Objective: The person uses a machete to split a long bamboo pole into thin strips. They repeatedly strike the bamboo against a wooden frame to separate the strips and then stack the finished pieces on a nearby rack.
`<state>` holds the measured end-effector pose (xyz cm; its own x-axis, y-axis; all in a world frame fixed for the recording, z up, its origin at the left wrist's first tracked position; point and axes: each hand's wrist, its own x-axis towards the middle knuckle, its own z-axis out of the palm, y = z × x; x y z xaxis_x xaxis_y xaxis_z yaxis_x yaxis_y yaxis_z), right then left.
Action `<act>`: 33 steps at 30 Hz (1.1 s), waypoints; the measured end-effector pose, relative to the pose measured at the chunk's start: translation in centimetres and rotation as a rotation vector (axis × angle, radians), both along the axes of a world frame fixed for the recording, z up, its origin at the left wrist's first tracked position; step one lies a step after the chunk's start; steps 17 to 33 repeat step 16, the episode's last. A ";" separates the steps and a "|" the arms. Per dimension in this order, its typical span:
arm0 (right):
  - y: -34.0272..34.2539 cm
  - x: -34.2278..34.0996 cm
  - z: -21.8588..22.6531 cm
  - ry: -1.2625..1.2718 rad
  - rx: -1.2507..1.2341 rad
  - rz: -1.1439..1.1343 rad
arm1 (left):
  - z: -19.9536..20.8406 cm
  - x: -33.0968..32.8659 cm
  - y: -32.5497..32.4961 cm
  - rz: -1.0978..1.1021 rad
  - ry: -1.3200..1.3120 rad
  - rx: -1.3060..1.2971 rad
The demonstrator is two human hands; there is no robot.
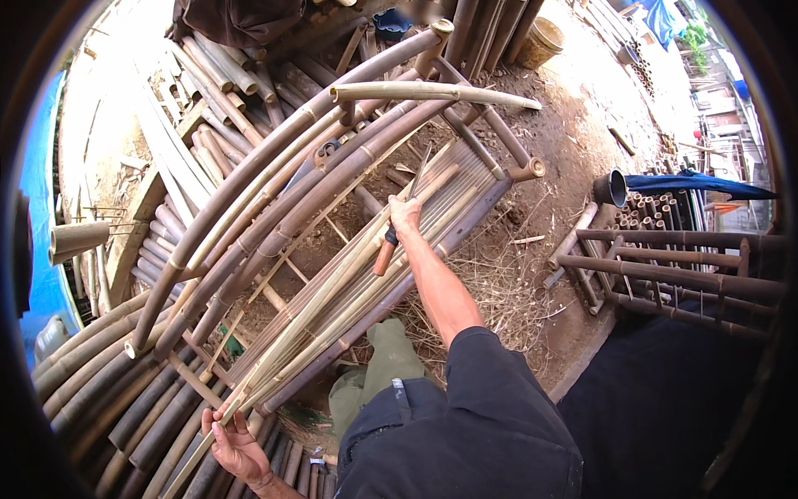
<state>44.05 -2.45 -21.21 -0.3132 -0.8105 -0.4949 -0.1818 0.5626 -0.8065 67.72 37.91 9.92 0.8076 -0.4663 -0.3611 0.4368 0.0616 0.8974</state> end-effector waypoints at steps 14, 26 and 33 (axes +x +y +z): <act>-3.5 -0.6 1.7 0.017 -0.074 -0.059 | -4.0 4.8 -3.8 0.066 0.034 0.110; -3.5 -0.6 2.0 0.034 -0.049 -0.020 | -6.2 6.4 -2.8 0.074 0.073 0.106; -3.5 -0.6 2.0 0.034 -0.049 -0.020 | -6.2 6.4 -2.8 0.074 0.073 0.106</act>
